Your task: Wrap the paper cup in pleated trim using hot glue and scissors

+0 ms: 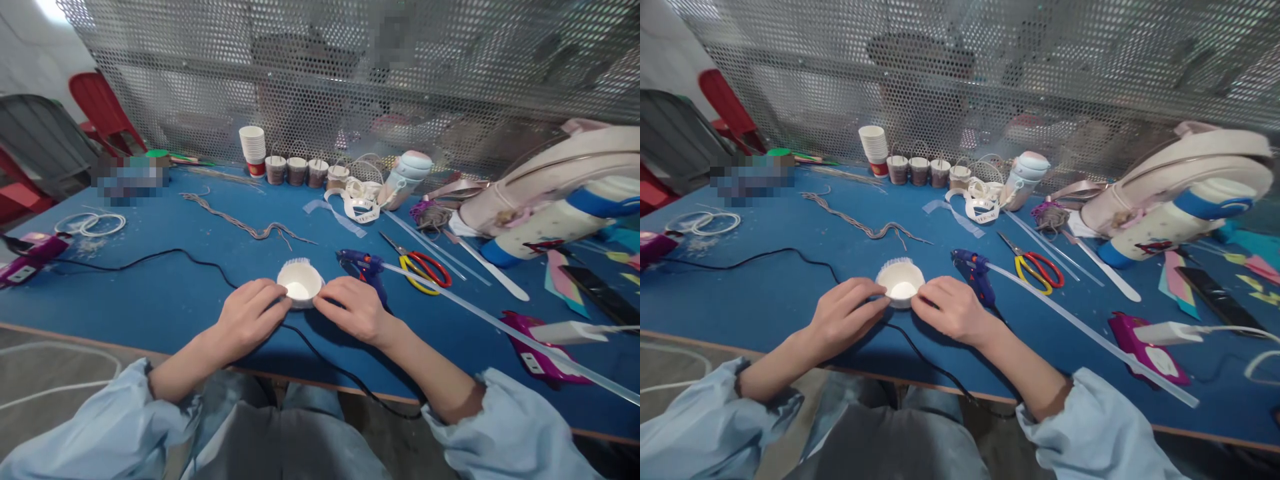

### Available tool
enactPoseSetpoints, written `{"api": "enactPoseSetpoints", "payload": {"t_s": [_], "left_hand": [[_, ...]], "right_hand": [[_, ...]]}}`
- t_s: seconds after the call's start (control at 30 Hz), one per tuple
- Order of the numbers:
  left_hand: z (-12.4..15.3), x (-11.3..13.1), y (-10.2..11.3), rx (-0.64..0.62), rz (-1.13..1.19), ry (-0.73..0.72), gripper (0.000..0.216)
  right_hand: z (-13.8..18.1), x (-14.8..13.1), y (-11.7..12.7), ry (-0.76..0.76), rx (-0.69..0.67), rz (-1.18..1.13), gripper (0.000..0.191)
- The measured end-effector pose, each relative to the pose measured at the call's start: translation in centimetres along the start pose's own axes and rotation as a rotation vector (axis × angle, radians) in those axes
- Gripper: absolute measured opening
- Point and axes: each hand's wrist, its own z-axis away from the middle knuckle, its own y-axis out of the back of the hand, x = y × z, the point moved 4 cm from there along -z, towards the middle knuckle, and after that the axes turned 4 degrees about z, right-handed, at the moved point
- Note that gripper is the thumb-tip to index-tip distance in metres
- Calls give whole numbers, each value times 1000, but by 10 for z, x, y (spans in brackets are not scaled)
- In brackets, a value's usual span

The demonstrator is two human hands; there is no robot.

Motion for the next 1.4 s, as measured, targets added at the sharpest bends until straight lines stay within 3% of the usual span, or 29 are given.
{"api": "enactPoseSetpoints", "payload": {"t_s": [0.13,0.27,0.47,0.8,1.0,1.17,1.4], "left_hand": [[4,2,-1,49,-21,-24,10],[10,2,-6,16,3,-55,15],[6,2,-7,-10,-26,-6,10],[-9,1,-4,3,43,350,8],[-7,-10,-18,-46,-6,500,25],[0,-17,-22,-87,141,682,40],[8,-19,-31,-15,425,881,35]], "right_hand": [[-1,-4,1,82,-11,30,9],[-2,-5,1,105,-50,44,11],[3,-3,-3,26,-46,-46,14],[9,0,-9,-261,14,-293,26],[10,0,-13,-394,3,-270,27],[10,-2,-20,-437,-62,-145,26],[9,-3,-23,-638,-69,-180,35]]}}
